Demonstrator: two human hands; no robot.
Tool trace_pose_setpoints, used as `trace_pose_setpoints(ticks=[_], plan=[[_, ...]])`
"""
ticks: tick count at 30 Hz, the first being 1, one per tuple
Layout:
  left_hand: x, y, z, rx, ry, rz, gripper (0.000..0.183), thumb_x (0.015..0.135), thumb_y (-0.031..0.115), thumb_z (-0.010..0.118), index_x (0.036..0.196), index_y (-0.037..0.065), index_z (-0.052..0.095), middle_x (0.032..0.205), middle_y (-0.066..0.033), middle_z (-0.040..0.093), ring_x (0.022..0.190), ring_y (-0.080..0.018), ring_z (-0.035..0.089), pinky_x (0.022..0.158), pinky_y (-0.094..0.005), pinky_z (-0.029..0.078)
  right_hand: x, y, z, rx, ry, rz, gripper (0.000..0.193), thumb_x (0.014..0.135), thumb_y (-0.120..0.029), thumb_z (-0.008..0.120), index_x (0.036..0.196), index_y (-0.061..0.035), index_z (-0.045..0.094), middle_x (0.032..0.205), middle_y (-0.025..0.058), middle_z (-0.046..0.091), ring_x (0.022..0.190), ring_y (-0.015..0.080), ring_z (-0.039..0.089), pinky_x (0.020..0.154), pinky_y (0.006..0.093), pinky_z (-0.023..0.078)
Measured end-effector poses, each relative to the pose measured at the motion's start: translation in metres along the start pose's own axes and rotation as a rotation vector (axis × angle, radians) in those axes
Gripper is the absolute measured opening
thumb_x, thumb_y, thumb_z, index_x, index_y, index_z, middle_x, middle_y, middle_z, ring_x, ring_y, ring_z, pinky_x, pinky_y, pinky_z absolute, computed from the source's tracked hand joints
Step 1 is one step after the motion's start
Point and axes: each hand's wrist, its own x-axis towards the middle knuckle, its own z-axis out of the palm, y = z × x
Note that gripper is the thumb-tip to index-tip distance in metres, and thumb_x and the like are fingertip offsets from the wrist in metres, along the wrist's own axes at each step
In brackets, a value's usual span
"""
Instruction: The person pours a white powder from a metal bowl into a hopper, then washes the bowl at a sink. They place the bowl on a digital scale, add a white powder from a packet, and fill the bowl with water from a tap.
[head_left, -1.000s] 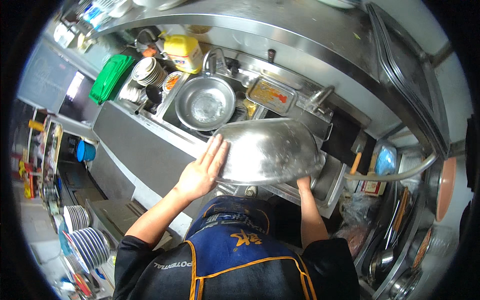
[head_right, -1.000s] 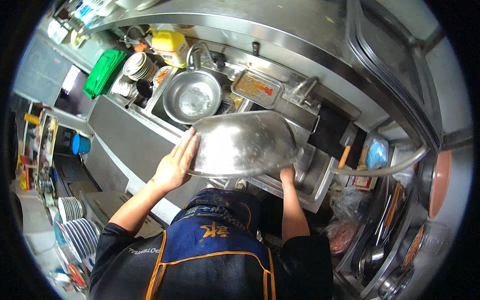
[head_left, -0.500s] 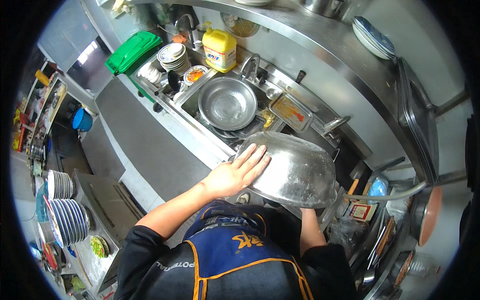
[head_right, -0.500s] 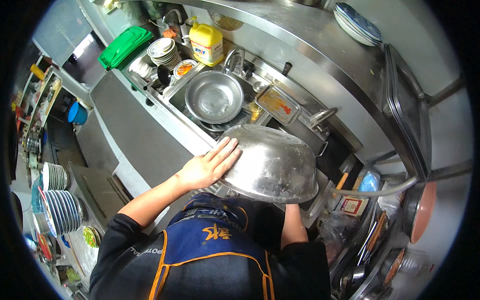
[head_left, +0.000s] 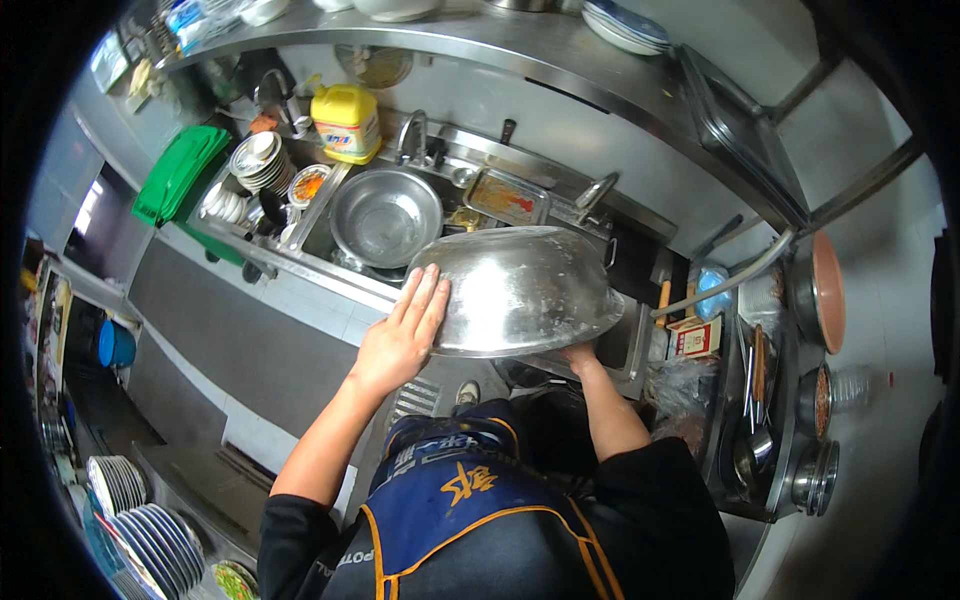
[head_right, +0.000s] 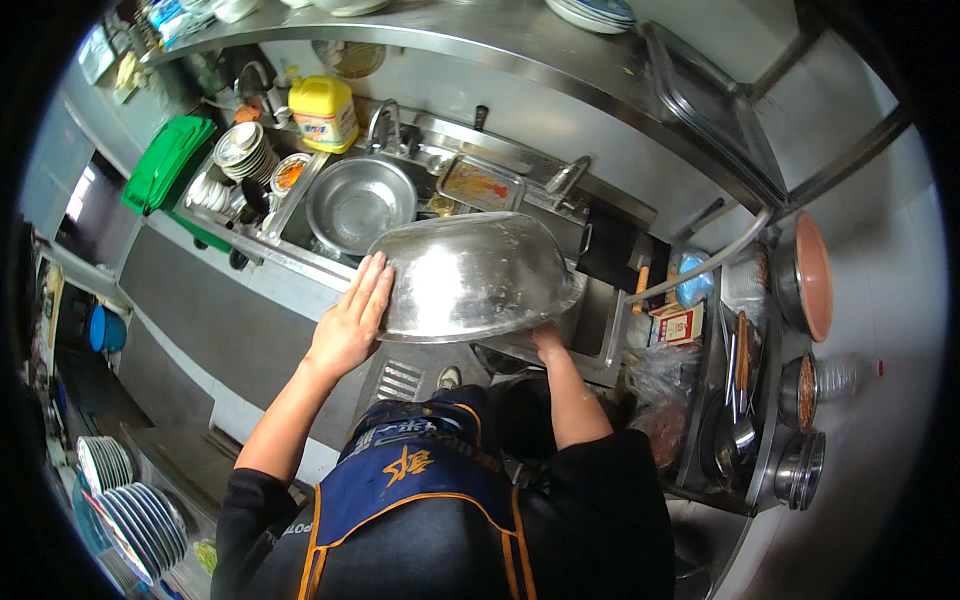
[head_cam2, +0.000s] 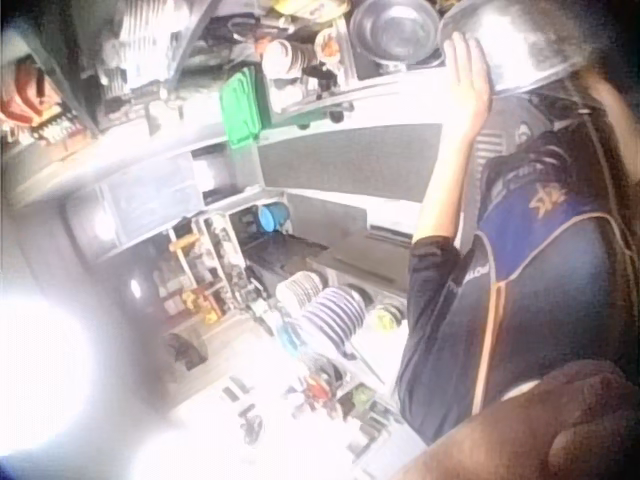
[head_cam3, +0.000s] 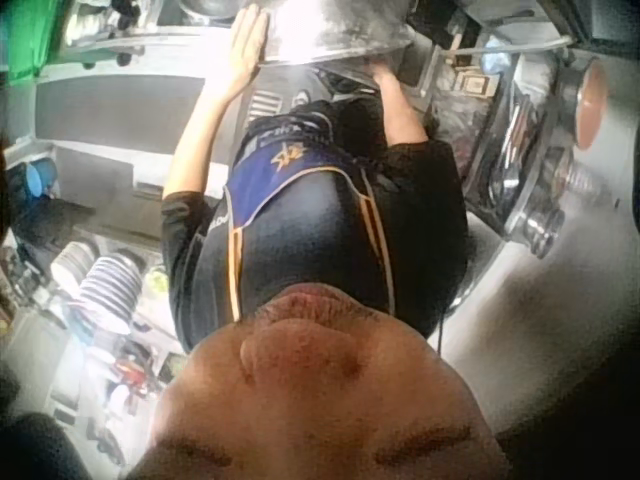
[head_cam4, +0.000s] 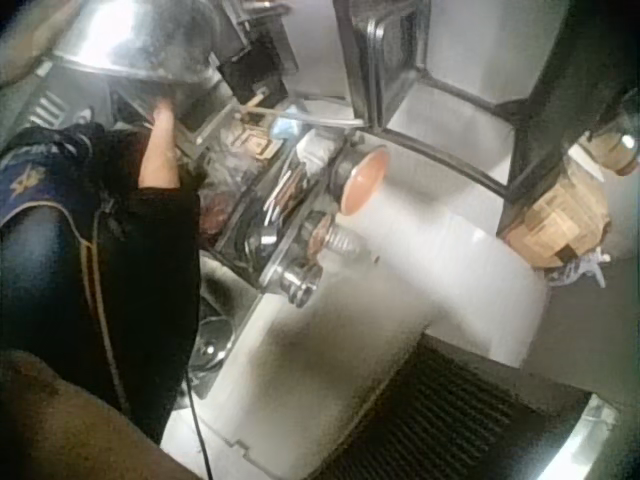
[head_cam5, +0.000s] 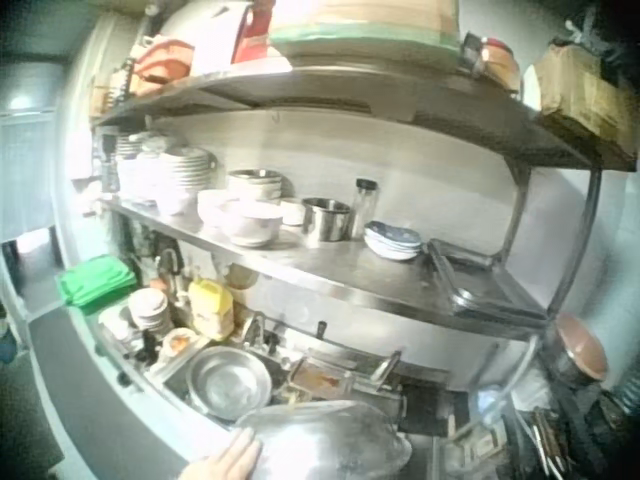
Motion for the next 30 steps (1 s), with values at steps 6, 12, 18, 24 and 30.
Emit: trace_pose_setpoints(ticks=[6,12,18,24,30], plan=[[-0.014,-0.010,0.006,-0.017,0.014,-0.018,0.066,0.075,0.001,0.053,0.139,0.000,0.035,0.146,-0.0176,0.033,0.134,-0.0296,0.036,0.087,-0.0316,0.051,-0.003,-0.028,0.003,0.062,-0.027,0.025,0.024,0.092,-0.024,0.051,0.107,-0.0063,0.059,0.086,0.0082,0.062,0.076,0.0192,0.058,0.065,0.0304,0.047],[-0.026,-0.037,0.011,-0.111,-0.052,-0.224,0.066,0.076,-0.002,0.051,0.139,0.001,0.032,0.146,-0.0200,0.031,0.130,-0.0327,0.040,0.090,-0.0361,0.051,0.032,-0.087,0.035,0.195,-0.101,0.045,0.023,0.092,-0.024,0.052,0.106,-0.0069,0.059,0.085,0.0075,0.062,0.075,0.0187,0.058,0.063,0.0301,0.047],[-0.082,-0.068,0.014,-0.235,0.228,-0.650,0.066,0.077,-0.013,0.045,0.140,0.000,0.034,0.142,-0.0218,0.037,0.132,-0.0324,0.038,0.111,-0.0355,0.027,0.171,-0.065,0.084,0.219,-0.126,0.197,0.040,0.093,-0.032,0.053,0.122,-0.0041,0.049,0.105,0.0111,0.059,0.090,0.0204,0.059,0.074,0.0335,0.052],[-0.187,-0.075,0.007,-0.267,0.542,-1.338,0.025,0.087,0.004,0.049,0.109,-0.007,0.055,0.096,-0.0108,0.060,0.083,-0.0191,0.052,0.080,-0.0303,0.042,0.234,-0.091,0.137,0.650,-0.019,0.346,0.044,0.094,-0.030,0.055,0.122,0.0023,0.044,0.117,0.0165,0.053,0.103,0.0270,0.058,0.086,0.0381,0.053],[-0.218,-0.056,0.010,-0.221,0.821,-1.795,0.029,0.083,0.016,0.055,0.099,-0.007,0.053,0.092,-0.0096,0.055,0.081,-0.0159,0.047,0.078,-0.0301,0.041,0.267,-0.089,0.138,0.860,0.036,0.388,0.031,0.092,-0.025,0.058,0.111,-0.0013,0.049,0.104,0.0116,0.058,0.098,0.0255,0.061,0.086,0.0392,0.052]])
